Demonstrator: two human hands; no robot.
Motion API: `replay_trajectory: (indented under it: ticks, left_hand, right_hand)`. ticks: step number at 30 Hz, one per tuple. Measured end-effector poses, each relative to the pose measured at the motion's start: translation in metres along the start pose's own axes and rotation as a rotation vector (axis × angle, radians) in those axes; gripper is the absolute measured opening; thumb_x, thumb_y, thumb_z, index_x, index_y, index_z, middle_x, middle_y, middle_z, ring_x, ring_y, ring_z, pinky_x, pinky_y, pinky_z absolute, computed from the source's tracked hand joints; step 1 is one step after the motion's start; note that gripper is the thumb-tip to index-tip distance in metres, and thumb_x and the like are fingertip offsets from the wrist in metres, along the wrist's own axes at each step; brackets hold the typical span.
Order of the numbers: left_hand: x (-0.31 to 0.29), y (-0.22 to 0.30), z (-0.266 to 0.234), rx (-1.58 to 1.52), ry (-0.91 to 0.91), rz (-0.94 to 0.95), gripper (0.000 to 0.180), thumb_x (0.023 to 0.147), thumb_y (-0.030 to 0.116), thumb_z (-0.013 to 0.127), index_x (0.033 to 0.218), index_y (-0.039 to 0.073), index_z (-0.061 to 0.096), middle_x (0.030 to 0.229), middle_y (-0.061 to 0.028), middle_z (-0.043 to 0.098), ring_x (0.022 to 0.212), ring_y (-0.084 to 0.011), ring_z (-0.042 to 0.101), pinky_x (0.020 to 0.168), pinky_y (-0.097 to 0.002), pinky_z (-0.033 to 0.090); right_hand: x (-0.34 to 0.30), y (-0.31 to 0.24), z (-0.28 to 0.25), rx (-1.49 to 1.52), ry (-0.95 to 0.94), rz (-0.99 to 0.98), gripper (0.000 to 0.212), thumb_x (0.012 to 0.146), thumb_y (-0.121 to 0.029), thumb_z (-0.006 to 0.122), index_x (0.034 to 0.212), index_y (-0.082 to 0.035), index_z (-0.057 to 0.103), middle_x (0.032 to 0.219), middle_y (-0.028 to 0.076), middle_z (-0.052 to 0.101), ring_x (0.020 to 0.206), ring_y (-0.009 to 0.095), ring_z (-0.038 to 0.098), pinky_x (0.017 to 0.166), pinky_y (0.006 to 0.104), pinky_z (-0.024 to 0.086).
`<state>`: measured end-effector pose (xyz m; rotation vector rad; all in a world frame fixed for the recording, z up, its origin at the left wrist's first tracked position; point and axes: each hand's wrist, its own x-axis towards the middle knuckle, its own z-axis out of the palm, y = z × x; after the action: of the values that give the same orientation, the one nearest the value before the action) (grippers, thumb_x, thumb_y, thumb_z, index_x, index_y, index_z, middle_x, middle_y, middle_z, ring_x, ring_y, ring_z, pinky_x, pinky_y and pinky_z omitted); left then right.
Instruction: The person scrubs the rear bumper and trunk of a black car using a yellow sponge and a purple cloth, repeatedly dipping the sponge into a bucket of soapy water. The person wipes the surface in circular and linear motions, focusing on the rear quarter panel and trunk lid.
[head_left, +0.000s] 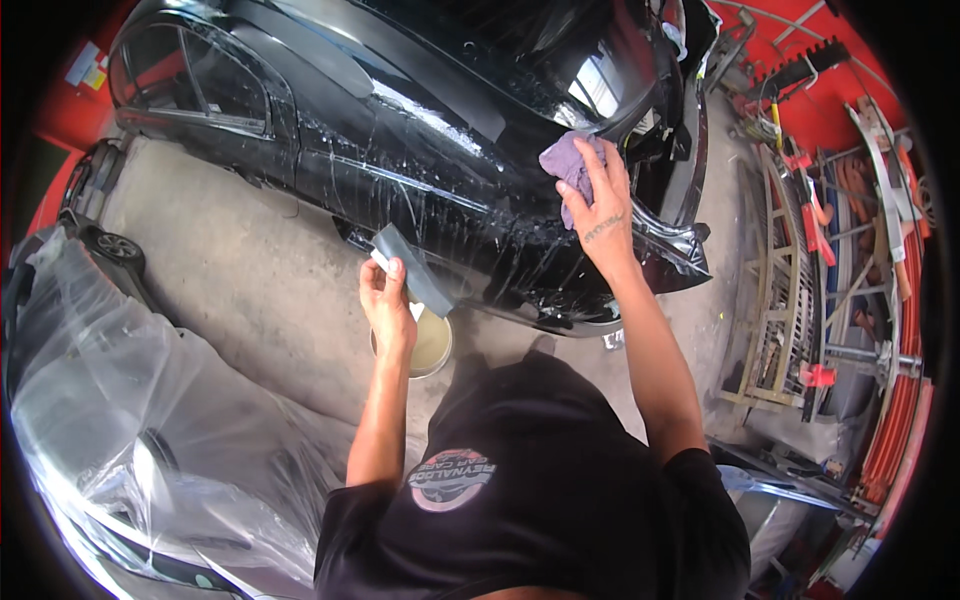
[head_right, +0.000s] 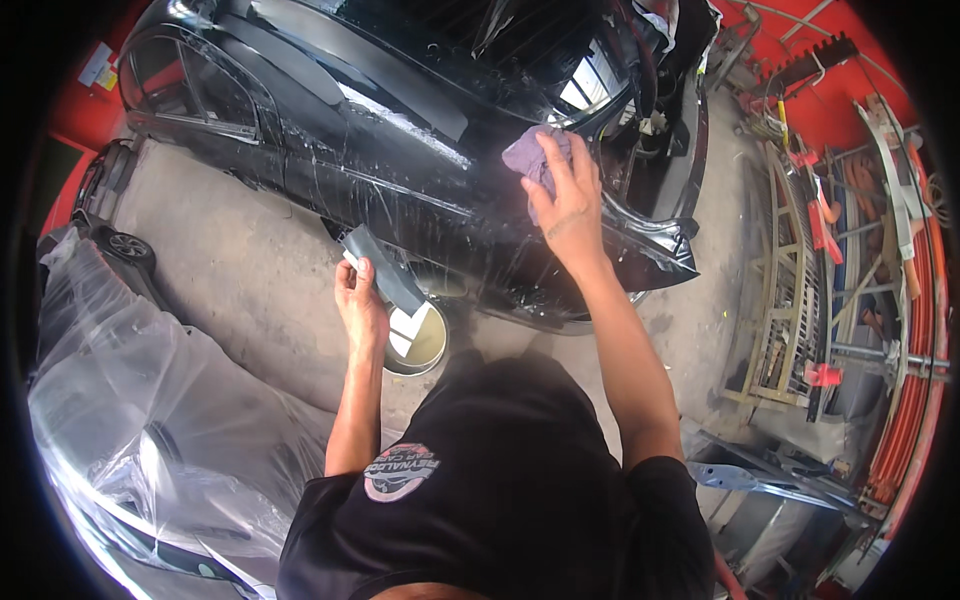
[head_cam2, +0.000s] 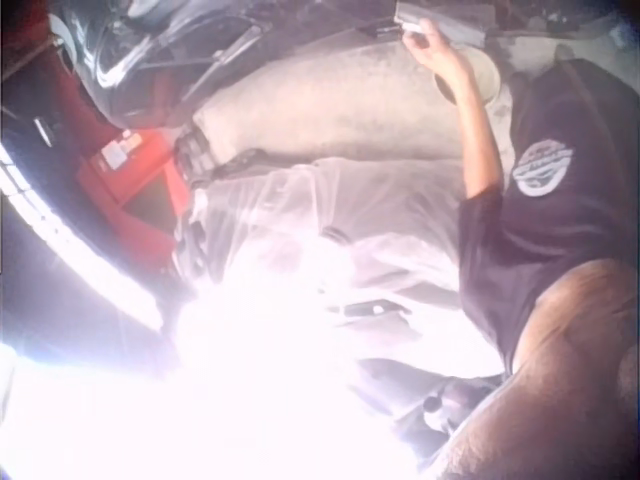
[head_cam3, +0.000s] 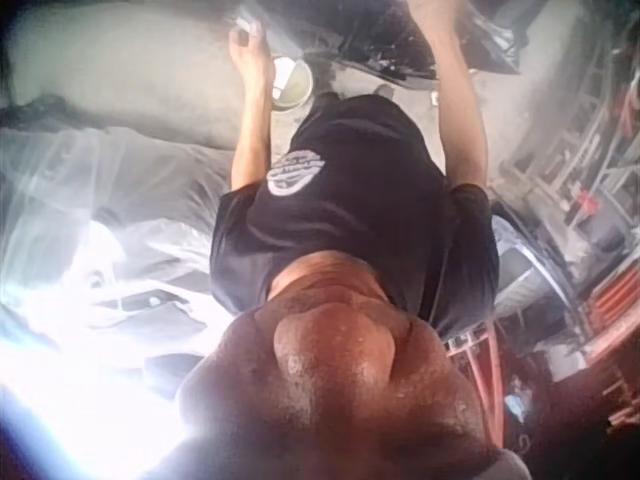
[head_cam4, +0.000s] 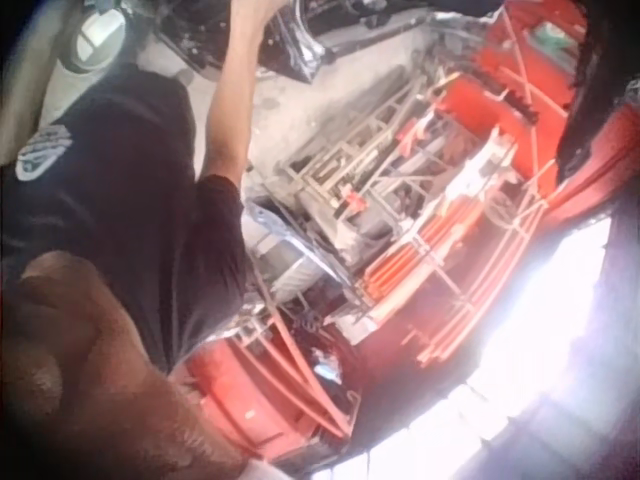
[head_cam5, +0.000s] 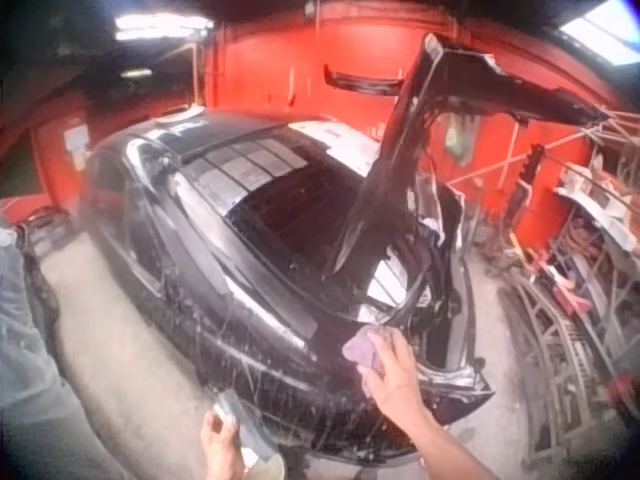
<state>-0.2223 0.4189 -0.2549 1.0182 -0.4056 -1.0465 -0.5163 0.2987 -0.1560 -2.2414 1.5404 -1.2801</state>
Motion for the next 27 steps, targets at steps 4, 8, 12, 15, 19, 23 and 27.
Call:
replay_trajectory:
  ticks: [4,8,12,15,19,23,27]
  left_hand:
    - [0.0,-0.009,-0.008,0.028,0.0,0.04,0.034,0.101,0.021,0.083,0.124,0.005,0.062,0.11,-0.0013,0.067,0.098,-0.009,0.06,0.091,-0.0269,0.049]
    - [-0.002,0.006,0.026,0.217,0.009,0.133,0.042,0.099,0.022,0.085,0.127,0.003,0.061,0.113,-0.0043,0.068,0.099,-0.0112,0.062,0.09,-0.0289,0.051]
    - [0.022,0.018,0.079,0.452,0.08,0.45,0.061,0.091,0.022,0.092,0.137,-0.001,0.059,0.123,-0.0114,0.068,0.107,-0.0193,0.065,0.096,-0.0354,0.054]
    - [0.065,0.024,0.118,0.703,0.162,0.688,0.06,0.089,0.026,0.092,0.136,-0.001,0.067,0.124,-0.0165,0.068,0.11,-0.0282,0.068,0.099,-0.0405,0.055]
    - [0.111,0.017,0.15,1.001,0.408,0.987,0.059,0.092,0.032,0.087,0.144,0.008,0.07,0.123,-0.021,0.063,0.111,-0.0403,0.065,0.097,-0.0477,0.054]
    - [0.097,-0.012,0.169,1.106,0.654,1.045,0.053,0.101,0.027,0.079,0.148,0.006,0.067,0.121,-0.0249,0.059,0.11,-0.0407,0.062,0.095,-0.0462,0.052]
    - [-0.007,-0.091,0.212,1.216,0.491,1.024,0.061,0.099,0.019,0.076,0.155,0.005,0.058,0.13,-0.0332,0.058,0.116,-0.05,0.059,0.099,-0.0547,0.048]
  right_hand:
    - [0.01,0.016,-0.011,0.066,-0.032,-0.017,0.056,0.086,0.002,0.071,0.14,-0.012,0.07,0.142,0.024,0.062,0.129,0.044,0.06,0.112,0.0476,0.049]
    - [0.015,0.027,-0.025,-0.021,-0.056,-0.169,0.057,0.084,0.001,0.071,0.139,-0.012,0.071,0.143,0.022,0.06,0.128,0.043,0.06,0.11,0.0491,0.05]
    - [0.021,0.034,-0.019,-0.05,-0.153,-0.331,0.06,0.082,0.0,0.073,0.141,-0.013,0.069,0.146,0.021,0.057,0.127,0.043,0.06,0.108,0.0505,0.051]
    - [0.035,0.052,-0.032,0.053,-0.284,-0.358,0.062,0.082,-0.003,0.078,0.143,-0.013,0.068,0.147,0.023,0.055,0.128,0.045,0.059,0.109,0.0512,0.051]
    - [0.043,0.076,-0.038,0.253,-0.368,-0.419,0.062,0.083,-0.007,0.081,0.144,-0.014,0.068,0.148,0.022,0.056,0.131,0.045,0.057,0.111,0.0506,0.05]
    - [0.022,0.084,-0.027,0.435,-0.318,-0.316,0.062,0.087,-0.007,0.078,0.147,-0.01,0.064,0.147,0.022,0.057,0.133,0.044,0.055,0.115,0.0491,0.045]
    - [0.022,0.094,-0.026,0.446,-0.306,-0.313,0.061,0.09,-0.009,0.075,0.149,-0.009,0.062,0.147,0.024,0.056,0.135,0.046,0.053,0.117,0.0506,0.043]
